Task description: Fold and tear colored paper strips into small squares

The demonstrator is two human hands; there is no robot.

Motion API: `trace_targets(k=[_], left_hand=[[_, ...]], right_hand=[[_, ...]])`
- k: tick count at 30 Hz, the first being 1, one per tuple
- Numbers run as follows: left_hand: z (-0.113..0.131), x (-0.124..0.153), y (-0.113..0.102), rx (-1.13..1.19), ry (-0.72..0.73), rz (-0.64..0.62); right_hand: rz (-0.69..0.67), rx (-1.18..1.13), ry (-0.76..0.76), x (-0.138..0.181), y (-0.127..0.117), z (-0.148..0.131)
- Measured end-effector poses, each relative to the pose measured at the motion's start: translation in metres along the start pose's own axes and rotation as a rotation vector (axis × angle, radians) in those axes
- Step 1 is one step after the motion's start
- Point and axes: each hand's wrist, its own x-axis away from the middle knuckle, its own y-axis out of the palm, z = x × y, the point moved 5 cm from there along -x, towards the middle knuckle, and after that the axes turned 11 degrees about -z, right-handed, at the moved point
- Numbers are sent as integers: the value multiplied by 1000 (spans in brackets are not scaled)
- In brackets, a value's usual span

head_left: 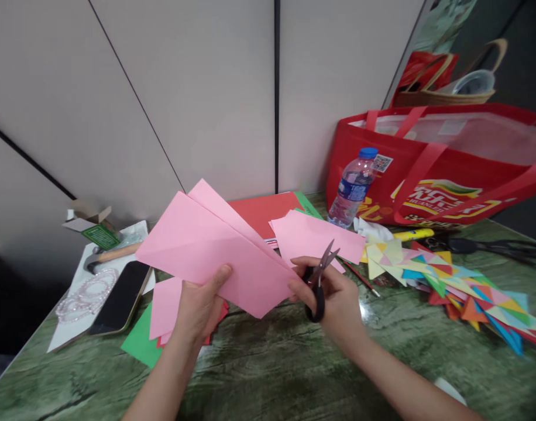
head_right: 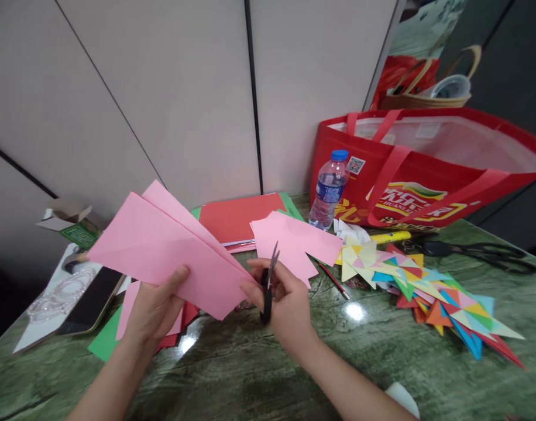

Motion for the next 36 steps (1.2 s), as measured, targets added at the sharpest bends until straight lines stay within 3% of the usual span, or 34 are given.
trace_targets(k=[4,9,13,16,20,23,36], left_hand=[[2,-1,1,-51,-38,-74],[3,-1,-6,-168,-30,-78],[13,-1,-15,-284,9,-60],[25,-2,-22,-365,46,-29],[35,-1,-26,-434,64,-37],[34,1,-26,-467,39,-63],[25,0,-20,-417,-112,-115]], right_hand=[[46,28,7,-3,-6,2],[33,6,37,-8,-11,8],[-150,-163,182,-15,-9,16],[-319,-161,294,-16,-6,23],[-535,-6,277,-11,5,25],[-640,-17,239,-5,18,20],[-674,-166,186,1,32,8]])
